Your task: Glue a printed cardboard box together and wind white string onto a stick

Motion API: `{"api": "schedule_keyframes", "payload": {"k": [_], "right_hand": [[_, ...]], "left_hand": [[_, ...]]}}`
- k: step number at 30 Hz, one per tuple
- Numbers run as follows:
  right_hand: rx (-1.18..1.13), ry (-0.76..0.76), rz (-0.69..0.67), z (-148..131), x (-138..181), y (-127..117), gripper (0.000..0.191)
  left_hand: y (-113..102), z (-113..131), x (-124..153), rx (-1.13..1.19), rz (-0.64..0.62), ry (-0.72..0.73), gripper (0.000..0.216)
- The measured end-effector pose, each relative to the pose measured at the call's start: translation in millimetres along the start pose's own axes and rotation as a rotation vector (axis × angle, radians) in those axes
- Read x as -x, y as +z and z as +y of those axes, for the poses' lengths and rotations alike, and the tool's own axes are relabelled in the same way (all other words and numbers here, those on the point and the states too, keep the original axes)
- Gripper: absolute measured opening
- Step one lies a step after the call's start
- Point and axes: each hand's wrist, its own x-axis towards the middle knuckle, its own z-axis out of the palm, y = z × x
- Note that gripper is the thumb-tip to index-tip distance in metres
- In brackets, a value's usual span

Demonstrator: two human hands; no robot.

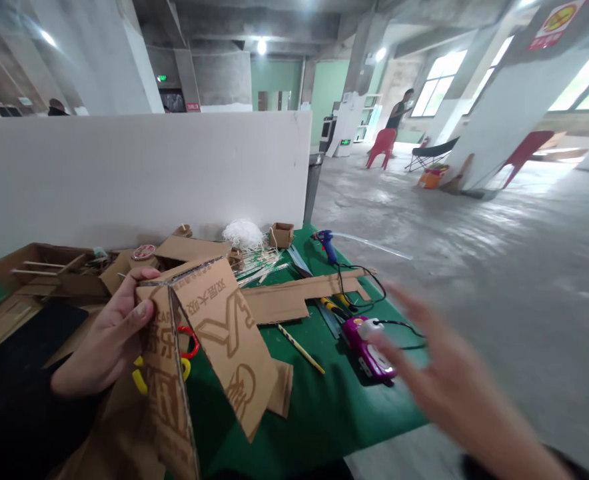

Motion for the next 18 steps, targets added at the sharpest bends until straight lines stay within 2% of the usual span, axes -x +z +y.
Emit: {"api": "schedule_keyframes", "payload": {"k": [3, 4, 7, 11, 13, 16, 18], "right_hand": [[-0.509, -0.055, -0.437, -61, -15, 71, 0.075], [-0.658, -0.035, -0.560, -77, -17, 91, 0.073], [-1.062, 0.063, -0.727, -107, -16, 130, 0.050], [-1.335, 0.256, -0.670, -117, -8, 150, 0.034], [-1.402, 0.301, -0.613, -118, -6, 156, 0.029], [-1.461, 0.334, -0.547, -121, -5, 163, 0.027], [-1.473, 0.349, -0.523, -123, -5, 165, 0.027]], "left_hand": [[-2, -5, -1, 0.015, -0.006, 0.036, 0.033], [-3, -6, -1, 0.025, 0.001, 0.049, 0.033], [-4, -8, -6, 0.034, 0.091, 0.123, 0.036], [3, -17, -12, -0.089, 0.320, 0.248, 0.057], [8, -26, -11, -0.167, 0.374, 0.280, 0.069], [14, -39, -4, -0.232, 0.298, 0.274, 0.080], [18, -44, 1, -0.265, 0.234, 0.243, 0.077]]}}
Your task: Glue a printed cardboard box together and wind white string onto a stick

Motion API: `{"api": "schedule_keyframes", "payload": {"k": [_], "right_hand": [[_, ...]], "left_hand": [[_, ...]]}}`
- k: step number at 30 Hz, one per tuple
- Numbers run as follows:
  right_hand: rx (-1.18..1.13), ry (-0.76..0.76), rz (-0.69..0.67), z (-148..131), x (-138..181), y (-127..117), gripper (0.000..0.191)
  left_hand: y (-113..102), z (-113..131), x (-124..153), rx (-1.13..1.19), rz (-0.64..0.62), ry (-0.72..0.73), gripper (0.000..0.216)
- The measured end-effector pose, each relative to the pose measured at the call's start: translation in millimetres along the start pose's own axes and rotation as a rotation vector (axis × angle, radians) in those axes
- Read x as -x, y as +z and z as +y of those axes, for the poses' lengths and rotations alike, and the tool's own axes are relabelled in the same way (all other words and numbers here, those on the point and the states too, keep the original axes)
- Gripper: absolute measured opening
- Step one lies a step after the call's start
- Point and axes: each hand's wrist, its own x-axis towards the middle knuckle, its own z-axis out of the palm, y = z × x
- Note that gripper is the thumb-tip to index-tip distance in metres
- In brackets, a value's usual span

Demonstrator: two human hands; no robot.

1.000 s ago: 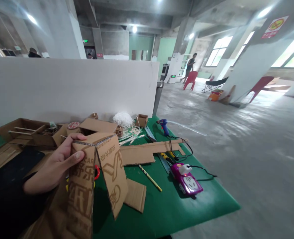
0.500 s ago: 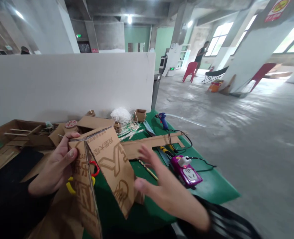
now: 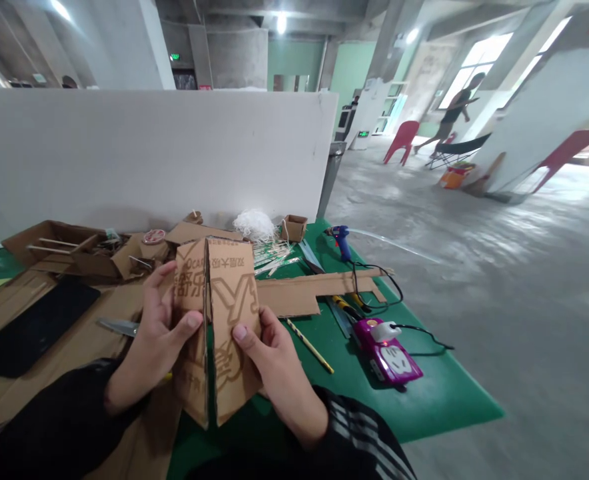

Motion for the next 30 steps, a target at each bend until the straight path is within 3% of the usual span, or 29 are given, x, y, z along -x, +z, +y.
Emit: {"api": "schedule_keyframes", "payload": {"k": [14, 19, 25, 30], "right_hand": [[-0.019, 0.018, 0.108, 12, -1, 5, 0.031], [-0.016, -0.001, 0.151, 15, -1, 5, 0.033], [-0.071, -0.044, 0.252, 16, -4, 2, 0.028], [-0.071, -0.078, 0.240, 14, -6, -3, 0.028]], "left_hand": [[2, -11, 3, -0.092, 0.021, -0.014, 0.050], [-1, -16, 4, -0.322, 0.052, -0.051, 0.024], [7, -16, 15, -0.430, -0.025, 0.063, 0.010], [8, -21, 24, -0.303, -0.071, 0.026, 0.028]]}}
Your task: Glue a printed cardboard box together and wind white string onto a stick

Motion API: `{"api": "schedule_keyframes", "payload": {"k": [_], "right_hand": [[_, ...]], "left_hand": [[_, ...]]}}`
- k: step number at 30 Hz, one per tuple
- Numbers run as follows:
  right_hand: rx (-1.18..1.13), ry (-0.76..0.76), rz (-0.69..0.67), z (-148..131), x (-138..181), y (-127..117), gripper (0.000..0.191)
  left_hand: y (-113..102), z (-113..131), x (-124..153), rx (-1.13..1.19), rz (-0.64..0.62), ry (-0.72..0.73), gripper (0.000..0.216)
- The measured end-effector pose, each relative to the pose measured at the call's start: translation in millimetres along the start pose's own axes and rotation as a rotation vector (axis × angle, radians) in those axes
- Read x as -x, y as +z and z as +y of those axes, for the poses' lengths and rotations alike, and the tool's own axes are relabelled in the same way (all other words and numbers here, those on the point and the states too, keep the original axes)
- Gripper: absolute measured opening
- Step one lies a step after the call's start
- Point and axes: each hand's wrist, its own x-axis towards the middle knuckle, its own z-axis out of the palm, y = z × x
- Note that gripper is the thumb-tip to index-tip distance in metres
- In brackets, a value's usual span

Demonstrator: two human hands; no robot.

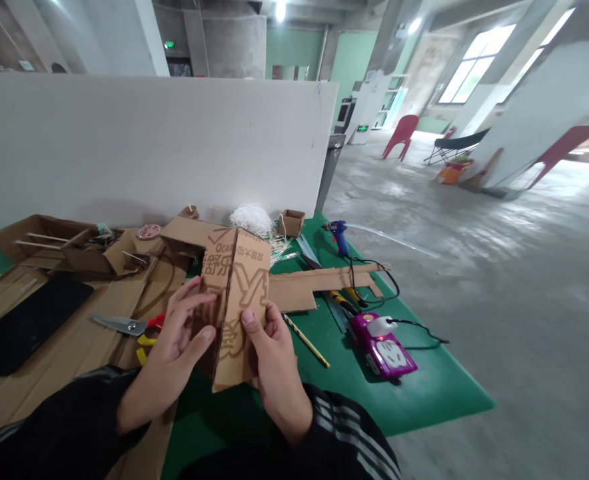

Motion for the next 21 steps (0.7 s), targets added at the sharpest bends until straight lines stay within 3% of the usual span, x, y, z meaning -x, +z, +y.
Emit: {"api": "schedule_keyframes", "payload": {"k": [3, 8, 13, 18, 21], "right_hand": [[0.017, -0.021, 0.005, -3, 0, -2, 0.030], [0.026, -0.071, 0.042, -4, -2, -4, 0.028], [0.007, -0.103, 0.071, 5, -1, -4, 0.026], [-0.001, -0.050, 0.055, 17, 3, -9, 0.045], [0.033, -0.058, 0.046, 20, 4, -13, 0.053]], "left_hand": [[-1, -4, 3, 0.198, 0.013, -0.132, 0.047], [-1, -7, 11, 0.510, 0.062, -0.360, 0.052], [0, -4, 18, 0.757, -0.052, -0.716, 0.044], [-1, -8, 24, 0.889, -0.072, -0.797, 0.028], [-4, -9, 26, 0.971, -0.175, -0.821, 0.029]]}}
